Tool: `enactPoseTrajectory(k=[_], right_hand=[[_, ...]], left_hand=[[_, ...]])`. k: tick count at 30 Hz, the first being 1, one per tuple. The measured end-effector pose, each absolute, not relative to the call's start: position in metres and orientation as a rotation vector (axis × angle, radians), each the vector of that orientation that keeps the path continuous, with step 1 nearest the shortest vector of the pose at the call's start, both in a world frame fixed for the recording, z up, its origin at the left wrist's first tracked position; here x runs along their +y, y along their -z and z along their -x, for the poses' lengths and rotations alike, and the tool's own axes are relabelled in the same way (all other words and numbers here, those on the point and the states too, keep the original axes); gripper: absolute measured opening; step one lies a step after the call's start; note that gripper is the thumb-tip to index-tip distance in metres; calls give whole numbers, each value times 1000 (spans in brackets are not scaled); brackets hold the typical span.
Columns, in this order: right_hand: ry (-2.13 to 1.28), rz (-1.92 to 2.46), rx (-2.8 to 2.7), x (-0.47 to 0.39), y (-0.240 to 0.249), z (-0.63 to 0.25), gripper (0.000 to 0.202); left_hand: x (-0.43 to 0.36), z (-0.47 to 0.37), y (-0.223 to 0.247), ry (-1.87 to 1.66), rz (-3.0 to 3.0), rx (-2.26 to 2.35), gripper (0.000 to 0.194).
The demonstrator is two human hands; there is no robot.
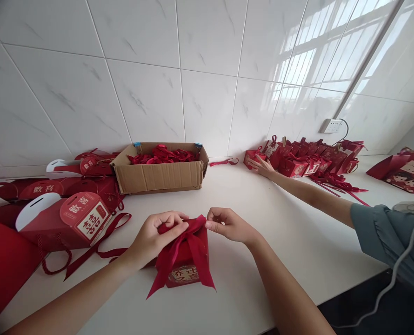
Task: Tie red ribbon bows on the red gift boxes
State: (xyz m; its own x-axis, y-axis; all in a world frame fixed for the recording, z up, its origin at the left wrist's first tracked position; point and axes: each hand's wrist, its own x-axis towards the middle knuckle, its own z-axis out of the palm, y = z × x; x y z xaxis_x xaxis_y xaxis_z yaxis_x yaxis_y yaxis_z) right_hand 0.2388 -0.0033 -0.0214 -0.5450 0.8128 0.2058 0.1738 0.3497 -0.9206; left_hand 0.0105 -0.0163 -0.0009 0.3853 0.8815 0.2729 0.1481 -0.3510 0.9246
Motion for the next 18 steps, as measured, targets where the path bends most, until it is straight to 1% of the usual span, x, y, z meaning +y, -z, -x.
enactPoseTrajectory(k=[1,2,3,5,6,7,8,9,12,15,18], right_hand=[[-1227,856,-1952,-2,23,-241,37],[-1239,862,-1977,-1,25,-242,44],[-1251,876,-2012,-1,26,-242,58],[-1292,912,-2098,-1,30,-238,98],[-1310,927,-2134,-2,33,-234,113],[-1324,931,-2153,-3,36,-229,121],[-1337,923,-2156,-4,38,-223,125],[-1348,904,-2146,-6,41,-217,126],[-1365,831,-2081,-10,47,-200,118],[-1323,824,-2038,-13,51,-192,111],[-1279,853,-2015,-10,53,-196,104]], left_hand=[[-14,-9,1,-1095,-1752,911,42],[-11,-8,2,-1154,-1746,925,42],[-9,-6,3,-1210,-1736,942,41],[-3,-2,6,-1298,-1695,965,39],[0,0,7,-1326,-1668,966,37],[2,1,8,-1344,-1645,955,34],[4,3,9,-1353,-1633,939,33],[6,4,10,-1354,-1635,925,31],[9,6,13,-1390,-1621,889,29],[15,8,25,-1451,-1446,937,33],[25,12,45,-1377,-1350,1066,37]])
